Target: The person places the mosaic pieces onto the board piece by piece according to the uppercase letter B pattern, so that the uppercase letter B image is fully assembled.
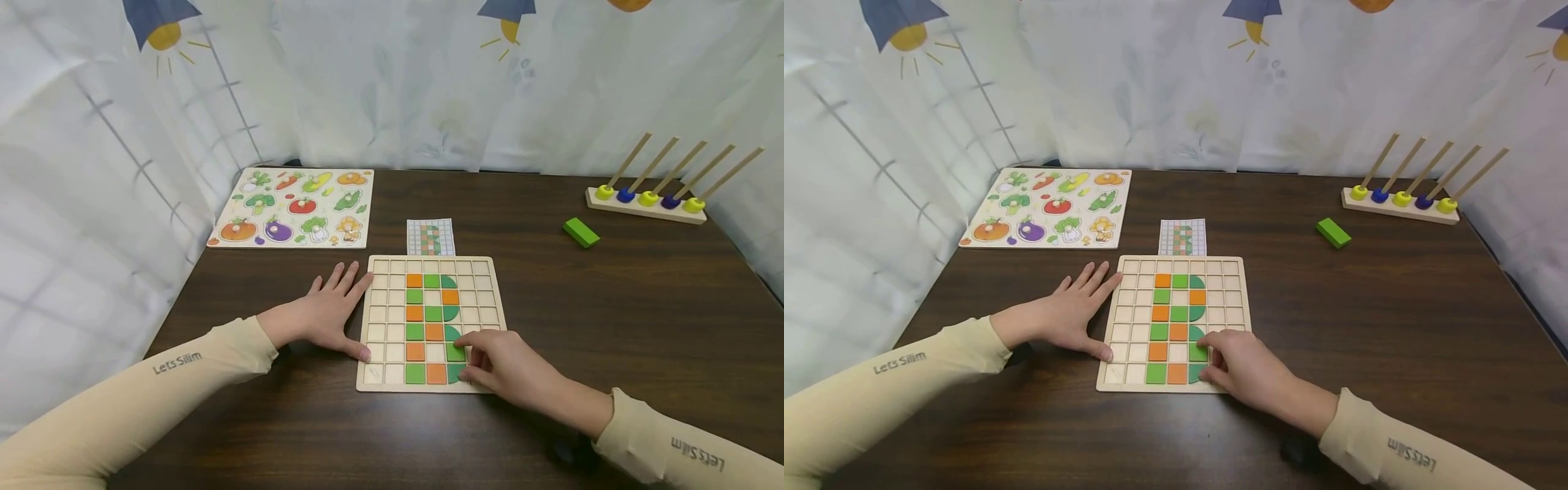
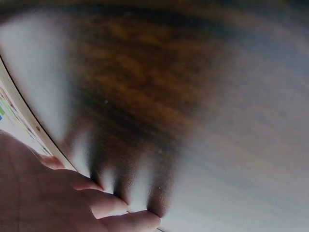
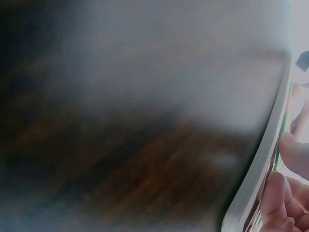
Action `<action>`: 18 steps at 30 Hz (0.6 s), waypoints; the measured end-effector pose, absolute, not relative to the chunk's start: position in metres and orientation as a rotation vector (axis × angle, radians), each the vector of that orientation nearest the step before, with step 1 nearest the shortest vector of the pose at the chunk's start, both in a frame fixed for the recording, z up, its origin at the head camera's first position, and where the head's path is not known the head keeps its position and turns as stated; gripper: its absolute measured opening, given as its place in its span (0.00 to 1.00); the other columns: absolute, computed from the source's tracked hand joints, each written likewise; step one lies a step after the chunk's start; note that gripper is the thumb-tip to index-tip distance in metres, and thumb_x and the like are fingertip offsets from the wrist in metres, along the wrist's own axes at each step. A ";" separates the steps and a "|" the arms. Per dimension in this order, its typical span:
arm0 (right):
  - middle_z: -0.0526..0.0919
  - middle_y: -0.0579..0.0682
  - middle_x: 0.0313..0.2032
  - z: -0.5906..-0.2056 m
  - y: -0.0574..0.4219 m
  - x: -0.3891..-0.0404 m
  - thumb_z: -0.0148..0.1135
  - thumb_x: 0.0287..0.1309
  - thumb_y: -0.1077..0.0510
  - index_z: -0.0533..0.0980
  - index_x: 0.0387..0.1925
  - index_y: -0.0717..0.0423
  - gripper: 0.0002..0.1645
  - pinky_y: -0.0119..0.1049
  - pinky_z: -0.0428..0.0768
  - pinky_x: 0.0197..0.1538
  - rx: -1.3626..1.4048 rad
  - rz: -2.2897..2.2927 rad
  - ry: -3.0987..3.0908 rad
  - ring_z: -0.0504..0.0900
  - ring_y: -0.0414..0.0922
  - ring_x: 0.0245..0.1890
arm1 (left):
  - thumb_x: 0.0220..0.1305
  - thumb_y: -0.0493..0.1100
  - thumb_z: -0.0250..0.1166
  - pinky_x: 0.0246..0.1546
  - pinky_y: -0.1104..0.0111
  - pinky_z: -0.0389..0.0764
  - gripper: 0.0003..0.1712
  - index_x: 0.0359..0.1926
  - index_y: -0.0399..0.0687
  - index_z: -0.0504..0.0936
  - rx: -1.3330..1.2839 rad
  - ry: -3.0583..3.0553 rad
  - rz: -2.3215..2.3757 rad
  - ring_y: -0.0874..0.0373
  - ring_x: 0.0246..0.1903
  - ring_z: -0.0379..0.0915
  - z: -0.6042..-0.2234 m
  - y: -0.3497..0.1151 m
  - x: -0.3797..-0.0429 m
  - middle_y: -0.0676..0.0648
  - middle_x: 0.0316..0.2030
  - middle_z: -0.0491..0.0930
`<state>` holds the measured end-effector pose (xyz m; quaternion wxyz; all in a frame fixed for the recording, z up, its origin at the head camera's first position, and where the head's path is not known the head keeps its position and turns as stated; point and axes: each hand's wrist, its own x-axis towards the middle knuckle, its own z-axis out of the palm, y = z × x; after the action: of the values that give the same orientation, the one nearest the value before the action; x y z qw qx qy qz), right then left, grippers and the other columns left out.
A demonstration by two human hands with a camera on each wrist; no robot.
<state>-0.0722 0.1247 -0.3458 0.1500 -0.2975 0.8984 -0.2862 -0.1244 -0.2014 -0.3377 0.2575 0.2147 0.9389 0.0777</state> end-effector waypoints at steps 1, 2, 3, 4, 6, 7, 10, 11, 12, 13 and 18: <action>0.75 0.35 0.24 -0.346 0.125 -0.073 0.77 0.55 0.58 0.83 0.51 0.60 0.22 0.26 0.72 0.28 -0.856 -0.821 2.582 0.69 0.30 0.24 | 0.47 0.77 0.71 0.70 0.26 0.44 0.79 0.82 0.42 0.38 0.582 2.547 0.212 0.29 0.80 0.27 -0.338 -0.201 -0.125 0.31 0.81 0.33; 0.75 0.35 0.24 -0.346 0.125 -0.073 0.77 0.55 0.58 0.83 0.52 0.61 0.23 0.26 0.72 0.28 -0.858 -0.822 2.581 0.69 0.30 0.24 | 0.47 0.77 0.71 0.70 0.26 0.44 0.79 0.82 0.43 0.38 0.582 2.547 0.211 0.29 0.80 0.27 -0.338 -0.202 -0.125 0.31 0.81 0.33; 0.75 0.35 0.24 -0.347 0.124 -0.073 0.77 0.55 0.58 0.83 0.51 0.61 0.23 0.26 0.72 0.28 -0.849 -0.821 2.580 0.69 0.30 0.24 | 0.47 0.78 0.71 0.70 0.26 0.45 0.79 0.82 0.43 0.38 0.581 2.547 0.211 0.29 0.80 0.27 -0.338 -0.202 -0.125 0.31 0.81 0.33; 0.75 0.35 0.24 -0.347 0.124 -0.073 0.77 0.55 0.58 0.83 0.51 0.61 0.23 0.26 0.72 0.28 -0.846 -0.821 2.576 0.69 0.30 0.24 | 0.46 0.78 0.71 0.70 0.26 0.45 0.79 0.82 0.43 0.39 0.580 2.546 0.211 0.29 0.80 0.27 -0.338 -0.202 -0.126 0.31 0.81 0.33; 0.75 0.35 0.24 -0.347 0.125 -0.074 0.77 0.55 0.58 0.82 0.52 0.61 0.23 0.26 0.72 0.28 -0.848 -0.827 2.563 0.69 0.30 0.24 | 0.46 0.78 0.71 0.70 0.26 0.45 0.79 0.82 0.43 0.38 0.580 2.540 0.212 0.29 0.80 0.27 -0.339 -0.202 -0.126 0.31 0.81 0.33; 0.76 0.36 0.24 -0.347 0.125 -0.074 0.77 0.56 0.58 0.82 0.52 0.61 0.23 0.26 0.73 0.28 -0.842 -0.833 2.555 0.69 0.30 0.24 | 0.46 0.78 0.71 0.70 0.26 0.45 0.79 0.82 0.43 0.38 0.580 2.537 0.215 0.29 0.80 0.27 -0.339 -0.202 -0.126 0.31 0.81 0.33; 0.77 0.35 0.25 -0.345 0.126 -0.074 0.76 0.57 0.57 0.82 0.52 0.60 0.22 0.26 0.74 0.29 -0.820 -0.843 2.538 0.71 0.29 0.25 | 0.47 0.78 0.71 0.70 0.27 0.44 0.78 0.83 0.44 0.38 0.573 2.525 0.236 0.29 0.80 0.27 -0.339 -0.203 -0.126 0.32 0.81 0.32; 0.78 0.35 0.25 -0.344 0.127 -0.074 0.76 0.58 0.57 0.82 0.52 0.59 0.22 0.26 0.74 0.29 -0.822 -0.846 2.539 0.71 0.29 0.25 | 0.48 0.77 0.71 0.70 0.27 0.44 0.78 0.83 0.44 0.38 0.572 2.522 0.249 0.29 0.80 0.27 -0.339 -0.204 -0.126 0.32 0.81 0.32; 0.78 0.35 0.26 -0.344 0.127 -0.074 0.75 0.58 0.56 0.82 0.52 0.59 0.22 0.26 0.74 0.29 -0.828 -0.850 2.543 0.72 0.28 0.25 | 0.48 0.77 0.71 0.70 0.27 0.44 0.78 0.83 0.44 0.38 0.570 2.521 0.261 0.29 0.80 0.27 -0.339 -0.204 -0.127 0.32 0.81 0.32; 0.79 0.35 0.26 -0.343 0.128 -0.075 0.75 0.59 0.56 0.82 0.52 0.58 0.21 0.26 0.75 0.29 -0.820 -0.850 2.548 0.72 0.28 0.25 | 0.49 0.77 0.71 0.70 0.27 0.44 0.77 0.83 0.44 0.38 0.568 2.520 0.272 0.30 0.80 0.27 -0.338 -0.205 -0.127 0.32 0.81 0.32; 0.81 0.36 0.28 -0.339 0.139 -0.080 0.71 0.63 0.55 0.82 0.51 0.58 0.18 0.26 0.77 0.30 -0.844 -0.865 2.589 0.74 0.28 0.26 | 0.54 0.74 0.70 0.70 0.26 0.45 0.74 0.82 0.44 0.37 0.575 2.526 0.316 0.29 0.80 0.28 -0.337 -0.208 -0.127 0.31 0.81 0.33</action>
<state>-0.0803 0.1389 -0.3392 0.1418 -0.2926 0.8970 -0.2996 -0.1275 -0.2076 -0.3374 0.2628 0.2127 0.9339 0.1168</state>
